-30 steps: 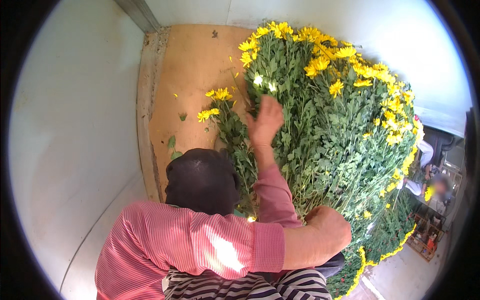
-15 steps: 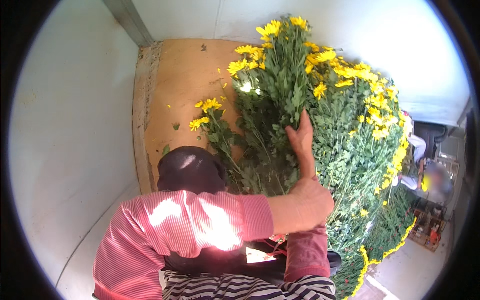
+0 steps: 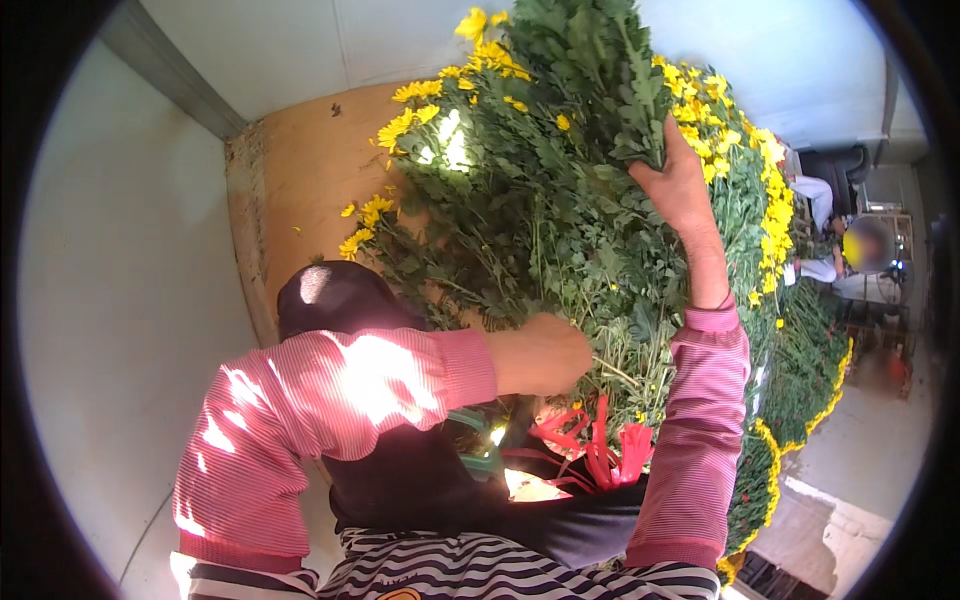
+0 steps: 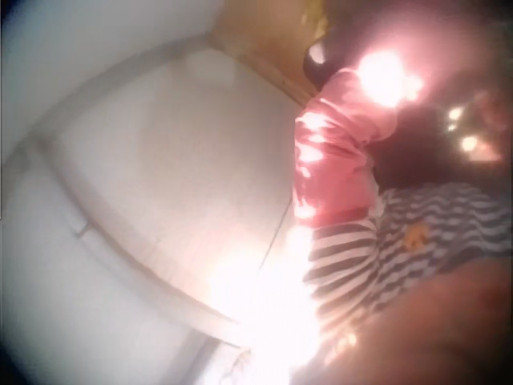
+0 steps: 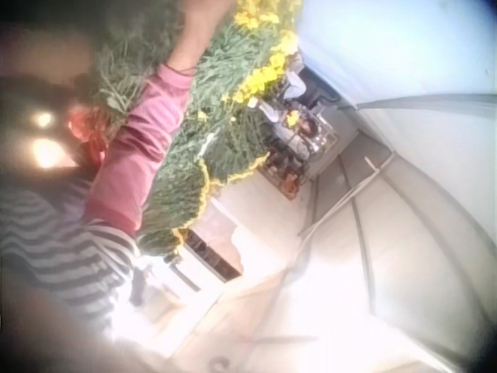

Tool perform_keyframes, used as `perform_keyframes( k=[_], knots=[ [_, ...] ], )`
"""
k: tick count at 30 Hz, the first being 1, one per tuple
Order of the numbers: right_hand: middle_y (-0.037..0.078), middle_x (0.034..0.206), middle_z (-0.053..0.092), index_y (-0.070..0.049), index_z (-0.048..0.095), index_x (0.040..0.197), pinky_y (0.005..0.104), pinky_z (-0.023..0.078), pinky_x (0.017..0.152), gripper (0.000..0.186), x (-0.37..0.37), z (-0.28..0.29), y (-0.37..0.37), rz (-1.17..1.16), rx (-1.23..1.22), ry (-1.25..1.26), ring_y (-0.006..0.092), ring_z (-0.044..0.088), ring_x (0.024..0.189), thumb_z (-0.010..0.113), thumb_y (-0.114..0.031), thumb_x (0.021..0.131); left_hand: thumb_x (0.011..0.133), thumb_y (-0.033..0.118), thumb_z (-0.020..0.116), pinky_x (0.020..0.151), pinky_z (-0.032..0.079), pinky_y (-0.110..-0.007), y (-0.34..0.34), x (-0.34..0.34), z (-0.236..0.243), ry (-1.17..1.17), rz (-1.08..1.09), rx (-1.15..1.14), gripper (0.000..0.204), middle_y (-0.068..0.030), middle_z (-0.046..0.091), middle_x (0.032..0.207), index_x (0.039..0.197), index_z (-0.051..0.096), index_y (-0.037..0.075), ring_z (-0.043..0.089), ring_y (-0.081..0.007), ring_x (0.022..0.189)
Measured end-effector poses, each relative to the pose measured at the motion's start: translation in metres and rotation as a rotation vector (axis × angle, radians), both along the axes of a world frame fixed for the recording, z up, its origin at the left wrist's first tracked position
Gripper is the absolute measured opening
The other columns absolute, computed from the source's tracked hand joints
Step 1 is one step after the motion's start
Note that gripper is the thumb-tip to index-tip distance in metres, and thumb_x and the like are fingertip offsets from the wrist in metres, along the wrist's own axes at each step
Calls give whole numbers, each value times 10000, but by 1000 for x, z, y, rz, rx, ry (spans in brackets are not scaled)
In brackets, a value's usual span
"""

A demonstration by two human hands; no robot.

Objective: The person gathers yellow chrysanthemum stems from a large pile, aligns them into a bunch, and ties the stems with a red rubber band. The person repeats this process to form multiple bouquets.

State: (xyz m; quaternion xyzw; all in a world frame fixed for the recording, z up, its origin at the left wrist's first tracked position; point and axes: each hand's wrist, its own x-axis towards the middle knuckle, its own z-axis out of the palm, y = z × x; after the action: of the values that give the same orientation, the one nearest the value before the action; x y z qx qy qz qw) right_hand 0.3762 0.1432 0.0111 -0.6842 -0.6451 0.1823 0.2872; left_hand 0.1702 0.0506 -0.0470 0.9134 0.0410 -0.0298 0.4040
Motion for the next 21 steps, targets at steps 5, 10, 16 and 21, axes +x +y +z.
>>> perform_keyframes(
  k=[5,10,16,21],
  knots=[
    [128,1131,625,25,460,1290,276,429,933,589,32,6,-34,-43,-37,121,176,588,1023,643,28,730,747,213,676,625,500,-427,0,-3,1,123,-103,-13,234,-169,640,731,726,661,-19,641,-337,739],
    [149,1235,571,97,405,1327,256,411,937,635,58,13,-36,-4,12,-141,196,548,1089,640,20,742,809,278,674,715,505,-467,0,-3,4,349,-152,-18,366,-190,653,931,1008,619,-23,637,-357,875],
    [158,1279,552,21,397,1373,262,336,1036,676,45,69,-21,37,-42,-117,182,505,1168,623,15,735,806,279,673,896,470,-442,4,30,-3,257,218,-157,654,-259,499,1254,1321,392,-10,548,-380,1105],
    [59,1167,596,-18,442,1351,241,421,887,641,13,136,-39,5,18,-14,121,537,1000,568,56,726,760,248,710,826,480,-433,-10,93,-33,-62,341,-267,873,-240,560,1097,1433,206,11,599,-343,955]
  ],
)
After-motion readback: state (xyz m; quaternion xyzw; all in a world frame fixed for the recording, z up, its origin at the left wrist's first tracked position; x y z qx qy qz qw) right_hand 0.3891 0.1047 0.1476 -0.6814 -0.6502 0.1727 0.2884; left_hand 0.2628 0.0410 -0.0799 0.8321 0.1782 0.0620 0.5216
